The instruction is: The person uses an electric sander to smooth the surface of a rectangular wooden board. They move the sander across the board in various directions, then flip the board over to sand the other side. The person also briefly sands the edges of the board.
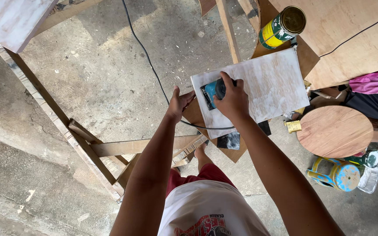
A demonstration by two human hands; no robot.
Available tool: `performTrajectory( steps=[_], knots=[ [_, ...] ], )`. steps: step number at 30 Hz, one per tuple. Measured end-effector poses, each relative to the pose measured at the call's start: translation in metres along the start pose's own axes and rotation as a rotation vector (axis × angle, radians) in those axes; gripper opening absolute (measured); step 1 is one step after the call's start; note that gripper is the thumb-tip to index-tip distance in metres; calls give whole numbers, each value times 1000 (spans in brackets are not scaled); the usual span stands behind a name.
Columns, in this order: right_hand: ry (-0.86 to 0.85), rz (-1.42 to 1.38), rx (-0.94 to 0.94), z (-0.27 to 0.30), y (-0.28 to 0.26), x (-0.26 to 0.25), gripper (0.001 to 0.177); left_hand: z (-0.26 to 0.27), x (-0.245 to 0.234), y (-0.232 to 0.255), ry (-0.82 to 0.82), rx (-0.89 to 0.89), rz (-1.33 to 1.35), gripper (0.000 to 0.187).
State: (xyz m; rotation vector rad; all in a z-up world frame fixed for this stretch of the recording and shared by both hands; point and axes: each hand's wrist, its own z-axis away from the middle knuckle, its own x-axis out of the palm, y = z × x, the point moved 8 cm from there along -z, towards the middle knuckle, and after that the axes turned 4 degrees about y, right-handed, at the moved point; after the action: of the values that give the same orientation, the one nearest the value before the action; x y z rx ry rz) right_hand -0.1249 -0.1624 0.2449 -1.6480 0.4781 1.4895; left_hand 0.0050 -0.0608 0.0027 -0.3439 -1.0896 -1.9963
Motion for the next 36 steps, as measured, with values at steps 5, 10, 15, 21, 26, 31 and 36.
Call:
performTrajectory(
  steps=[5,10,15,21,26,31,36],
  knots=[
    [-81,-3,-51,48,-6,4,84,8,9,7,34,6,-141,93],
    [-151,4,-83,83,8,10,83,2,5,7,61,72,-388,80],
    [-38,30,10,106,36,14,86,30,31,31,319,311,-721,63],
    [74,6,117,123,59,8,89,57,44,33,382,342,-1049,70],
    [-37,27,12,137,33,15,86,61,40,34,392,394,-945,52],
    [16,-17,76,137,20,17,87,54,14,24,423,439,-859,50],
    [-51,32,34,141,23,25,88,56,-2,11,529,659,-946,49]
  ],
)
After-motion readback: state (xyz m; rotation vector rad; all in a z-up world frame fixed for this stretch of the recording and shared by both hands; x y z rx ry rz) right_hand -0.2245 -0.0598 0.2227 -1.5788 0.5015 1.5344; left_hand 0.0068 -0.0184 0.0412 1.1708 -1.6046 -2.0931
